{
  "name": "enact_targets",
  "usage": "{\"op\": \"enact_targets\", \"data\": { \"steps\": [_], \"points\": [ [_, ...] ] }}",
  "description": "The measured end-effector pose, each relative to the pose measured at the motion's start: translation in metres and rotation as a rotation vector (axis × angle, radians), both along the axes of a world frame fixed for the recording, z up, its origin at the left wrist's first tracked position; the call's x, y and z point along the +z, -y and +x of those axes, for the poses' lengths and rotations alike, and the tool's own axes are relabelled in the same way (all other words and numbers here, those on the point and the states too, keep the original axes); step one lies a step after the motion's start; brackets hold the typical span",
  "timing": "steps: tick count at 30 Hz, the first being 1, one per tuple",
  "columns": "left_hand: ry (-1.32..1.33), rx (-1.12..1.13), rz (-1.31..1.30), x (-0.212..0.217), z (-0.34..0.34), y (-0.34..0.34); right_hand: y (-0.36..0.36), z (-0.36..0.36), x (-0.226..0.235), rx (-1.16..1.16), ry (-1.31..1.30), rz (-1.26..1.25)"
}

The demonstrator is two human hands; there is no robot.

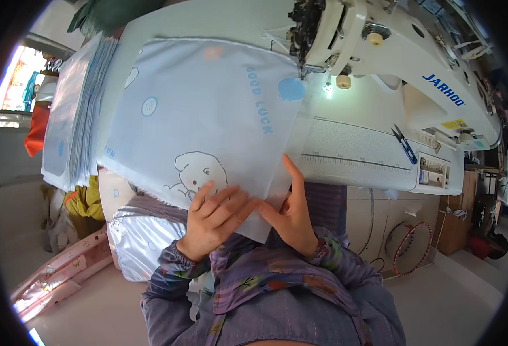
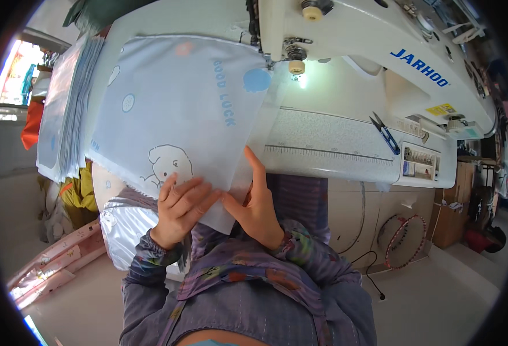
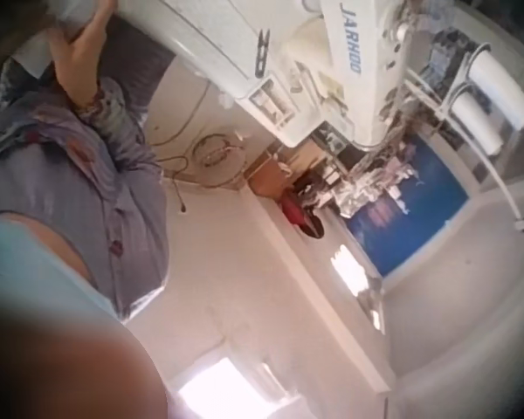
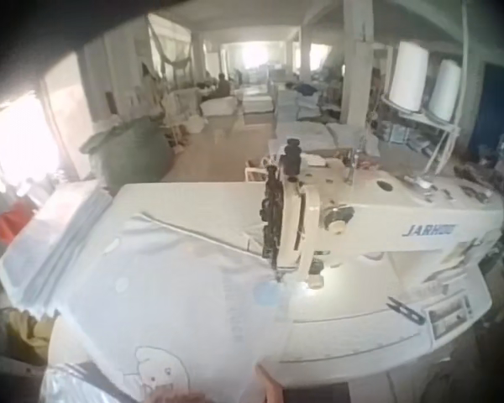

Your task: Sewing the edges of printed fabric pouches using an industrial sewing machine to assemble them.

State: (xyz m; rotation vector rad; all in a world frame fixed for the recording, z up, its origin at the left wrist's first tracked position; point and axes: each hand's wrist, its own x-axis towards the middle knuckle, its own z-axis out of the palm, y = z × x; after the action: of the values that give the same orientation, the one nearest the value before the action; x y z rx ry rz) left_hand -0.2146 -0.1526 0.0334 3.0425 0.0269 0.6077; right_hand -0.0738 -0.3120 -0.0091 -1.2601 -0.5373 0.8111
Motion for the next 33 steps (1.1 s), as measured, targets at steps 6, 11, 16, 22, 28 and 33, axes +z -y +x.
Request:
{"op": "enact_targets", "data": {
  "steps": [6,11,16,22,28,33],
  "points": [
    [-0.121,-0.164,-0.228,0.011,0.011,-0.026,0.012,0.055,0.039,0.139,0.285,-0.435],
    [-0.156,-0.165,-0.267,0.010,0.023,-0.013,-0.027,0.132,0.026,-0.176,1.086,-0.176],
    [-0.163,-0.120,-0.371,0.010,0.032,0.013,-0.031,0.172,0.024,-0.080,1.390,-0.382],
    [-0.107,-0.001,-0.466,0.007,0.063,0.041,-0.025,0.178,0.031,0.003,1.329,-0.377],
    [-0.103,0.024,-0.473,0.011,0.093,0.028,-0.009,0.168,0.023,0.098,1.318,-0.306],
    [-0.092,-0.045,-0.543,0.003,0.102,0.002,0.036,0.124,0.042,0.351,1.225,-0.328]
  ]
}}
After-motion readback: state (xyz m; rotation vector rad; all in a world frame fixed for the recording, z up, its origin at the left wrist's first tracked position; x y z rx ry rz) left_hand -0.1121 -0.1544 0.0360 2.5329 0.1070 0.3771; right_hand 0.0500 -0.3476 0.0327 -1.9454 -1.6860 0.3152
